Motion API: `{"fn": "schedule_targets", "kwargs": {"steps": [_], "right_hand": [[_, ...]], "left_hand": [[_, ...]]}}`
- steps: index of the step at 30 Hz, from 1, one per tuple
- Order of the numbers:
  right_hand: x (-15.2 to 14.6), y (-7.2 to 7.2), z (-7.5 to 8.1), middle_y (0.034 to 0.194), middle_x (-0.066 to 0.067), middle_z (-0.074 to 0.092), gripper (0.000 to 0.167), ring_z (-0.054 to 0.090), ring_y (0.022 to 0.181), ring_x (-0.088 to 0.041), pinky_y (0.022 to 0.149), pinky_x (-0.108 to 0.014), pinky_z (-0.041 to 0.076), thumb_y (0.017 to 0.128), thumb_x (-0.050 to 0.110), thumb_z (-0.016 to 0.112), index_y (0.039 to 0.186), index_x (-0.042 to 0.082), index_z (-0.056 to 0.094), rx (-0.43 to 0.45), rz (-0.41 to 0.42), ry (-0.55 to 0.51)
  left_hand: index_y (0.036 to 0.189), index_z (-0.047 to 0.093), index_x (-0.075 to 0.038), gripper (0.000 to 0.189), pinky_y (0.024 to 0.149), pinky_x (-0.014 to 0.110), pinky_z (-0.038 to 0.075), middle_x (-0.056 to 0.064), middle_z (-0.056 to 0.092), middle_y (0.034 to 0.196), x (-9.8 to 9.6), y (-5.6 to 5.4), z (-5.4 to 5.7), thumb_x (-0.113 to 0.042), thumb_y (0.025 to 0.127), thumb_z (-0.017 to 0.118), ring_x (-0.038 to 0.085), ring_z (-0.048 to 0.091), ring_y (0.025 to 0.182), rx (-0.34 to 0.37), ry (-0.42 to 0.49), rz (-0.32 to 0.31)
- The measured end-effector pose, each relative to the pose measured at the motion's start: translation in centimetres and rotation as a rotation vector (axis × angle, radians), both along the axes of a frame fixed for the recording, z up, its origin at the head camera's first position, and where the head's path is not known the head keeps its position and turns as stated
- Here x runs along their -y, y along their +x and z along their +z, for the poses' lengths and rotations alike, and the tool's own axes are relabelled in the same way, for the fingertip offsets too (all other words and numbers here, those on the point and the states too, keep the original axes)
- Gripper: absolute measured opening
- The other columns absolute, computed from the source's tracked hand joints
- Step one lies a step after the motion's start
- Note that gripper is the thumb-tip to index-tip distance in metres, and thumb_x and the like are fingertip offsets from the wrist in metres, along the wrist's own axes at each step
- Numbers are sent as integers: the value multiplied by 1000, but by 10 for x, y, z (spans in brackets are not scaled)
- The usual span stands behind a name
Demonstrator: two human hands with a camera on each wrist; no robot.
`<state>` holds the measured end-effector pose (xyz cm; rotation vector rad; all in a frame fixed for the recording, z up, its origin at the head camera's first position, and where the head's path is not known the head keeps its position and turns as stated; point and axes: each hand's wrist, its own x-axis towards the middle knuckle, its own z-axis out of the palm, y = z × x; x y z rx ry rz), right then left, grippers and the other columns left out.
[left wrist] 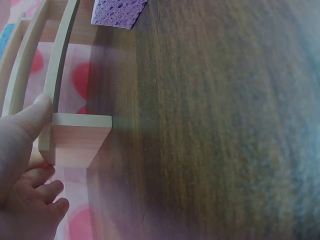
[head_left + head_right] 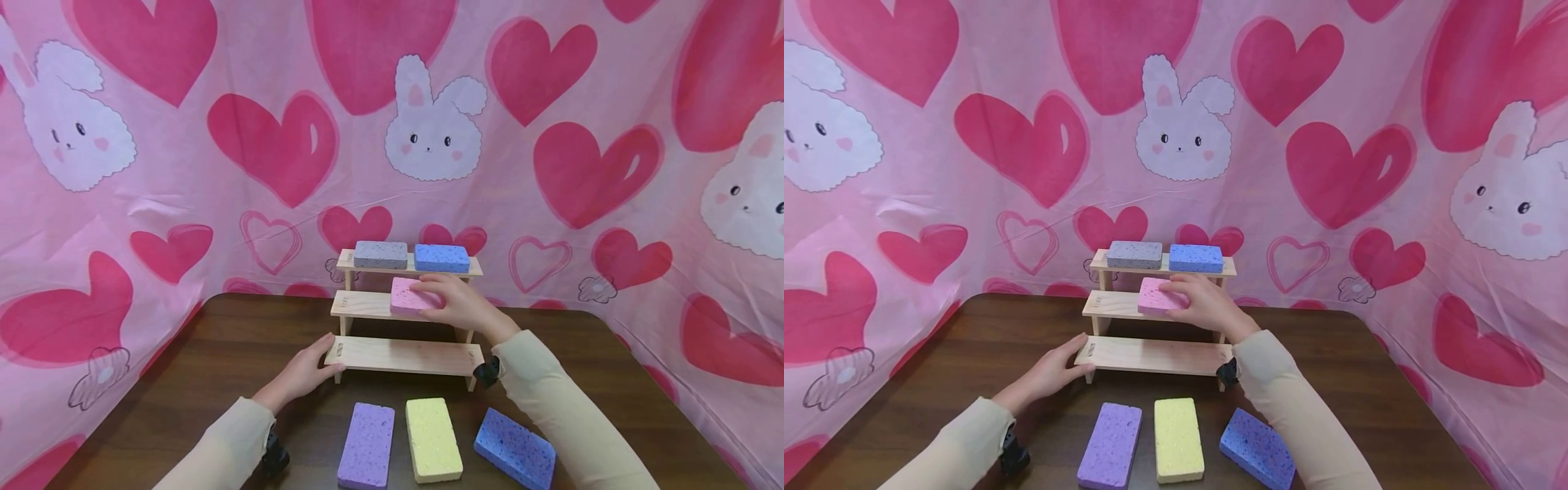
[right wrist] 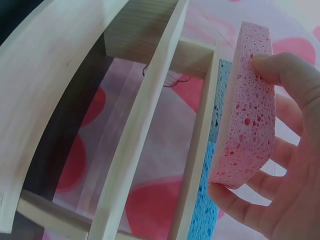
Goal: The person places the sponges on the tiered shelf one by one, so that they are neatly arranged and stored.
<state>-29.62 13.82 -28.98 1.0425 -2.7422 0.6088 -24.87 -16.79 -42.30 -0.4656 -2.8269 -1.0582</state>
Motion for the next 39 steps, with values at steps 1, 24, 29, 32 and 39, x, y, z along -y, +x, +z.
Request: {"fn": "schedule_targets", "kwargs": {"steps": [1,24,29,32,39], "right_hand": [[2,-1,-1,134,-8,47,57,36,124,-30,97,-55,33,78,27,73,130,18,55,2,1,1],[48,-17,-12,132,-6,49,50,39,122,-25,100,-45,33,80,33,71,127,21,58,-26,27,64],[57,-19,-15,133,-5,49,51,40,121,-24,100,-44,35,80,33,71,128,22,57,-22,26,68],[61,-20,-17,134,-5,48,51,41,120,-24,99,-42,36,81,33,70,128,22,57,-20,25,70],[68,-25,-23,136,-6,46,52,39,122,-26,101,-44,33,82,33,69,131,22,55,-3,9,66]], "left_hand": [[137,36,7,71,102,46,30,23,34,141,0,0,0,-25,83,69,35,33,128,-2,-2,-1],[139,34,5,73,103,46,28,19,32,143,0,-1,1,-28,83,68,33,31,130,55,5,19],[140,33,4,72,103,46,28,18,32,144,-1,0,2,-27,84,68,33,30,131,68,3,22],[139,34,4,71,103,46,28,18,32,144,-1,0,3,-26,84,68,32,31,131,67,4,21],[139,35,4,71,103,46,28,19,32,143,-1,1,3,-28,84,68,33,31,130,56,-1,21]]}}
